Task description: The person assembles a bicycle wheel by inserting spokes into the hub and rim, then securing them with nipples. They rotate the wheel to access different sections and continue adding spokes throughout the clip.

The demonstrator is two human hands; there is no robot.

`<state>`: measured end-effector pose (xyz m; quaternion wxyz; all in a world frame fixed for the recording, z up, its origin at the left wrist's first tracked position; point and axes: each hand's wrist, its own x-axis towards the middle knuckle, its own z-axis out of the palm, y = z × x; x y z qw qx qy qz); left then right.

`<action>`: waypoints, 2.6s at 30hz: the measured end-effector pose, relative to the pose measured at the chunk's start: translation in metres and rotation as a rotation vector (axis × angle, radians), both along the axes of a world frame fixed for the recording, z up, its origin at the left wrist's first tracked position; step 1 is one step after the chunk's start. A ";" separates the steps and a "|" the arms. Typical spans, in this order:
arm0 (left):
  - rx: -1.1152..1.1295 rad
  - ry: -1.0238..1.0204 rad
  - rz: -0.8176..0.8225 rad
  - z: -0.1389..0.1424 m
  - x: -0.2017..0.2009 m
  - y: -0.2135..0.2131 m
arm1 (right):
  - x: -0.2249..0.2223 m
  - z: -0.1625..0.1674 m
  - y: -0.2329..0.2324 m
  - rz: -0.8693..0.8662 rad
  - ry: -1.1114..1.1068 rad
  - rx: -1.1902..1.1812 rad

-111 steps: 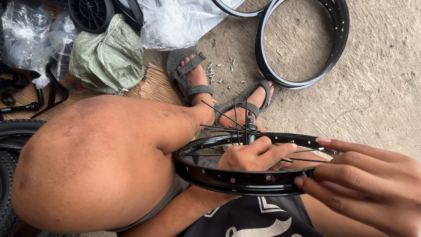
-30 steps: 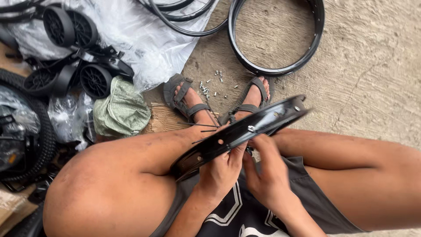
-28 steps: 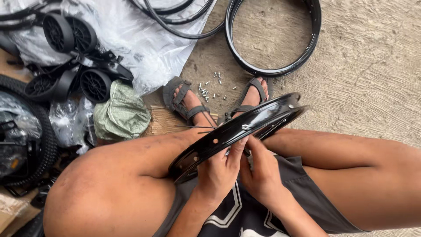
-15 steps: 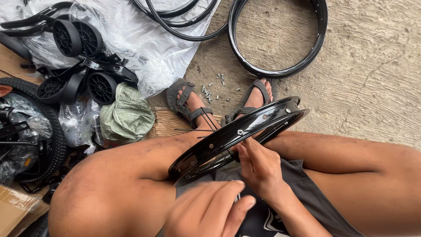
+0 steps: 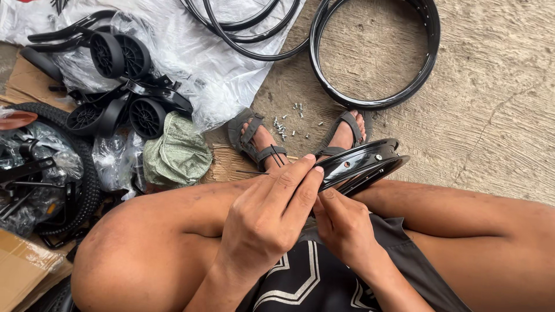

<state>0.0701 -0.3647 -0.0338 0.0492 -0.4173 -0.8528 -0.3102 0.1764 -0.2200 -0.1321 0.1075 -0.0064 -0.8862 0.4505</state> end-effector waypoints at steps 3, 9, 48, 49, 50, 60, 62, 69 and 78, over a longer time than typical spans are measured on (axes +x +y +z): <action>0.002 0.012 -0.015 -0.001 0.000 -0.004 | 0.000 0.003 0.000 0.009 -0.011 -0.023; -0.022 -0.003 -0.023 -0.001 -0.001 -0.008 | -0.002 0.005 -0.001 0.035 -0.001 -0.043; -0.010 0.029 0.021 -0.018 0.004 -0.012 | 0.002 0.001 -0.003 0.040 -0.100 -0.031; -0.011 0.029 0.019 -0.018 0.004 -0.013 | 0.002 0.001 -0.003 0.038 -0.107 -0.026; -0.013 0.028 0.019 -0.018 0.004 -0.013 | 0.002 0.001 -0.003 0.041 -0.104 -0.033; -0.010 0.021 0.058 -0.021 0.004 -0.014 | -0.001 0.003 -0.004 0.072 -0.104 -0.039; -0.002 -0.004 0.073 -0.022 0.003 -0.015 | -0.002 0.003 -0.005 0.069 -0.123 -0.042; -0.027 -0.036 0.072 -0.025 0.002 -0.023 | -0.007 0.002 -0.009 0.068 -0.124 -0.036; -0.001 -0.098 0.163 -0.038 0.003 -0.039 | -0.015 0.006 -0.018 0.133 -0.196 -0.008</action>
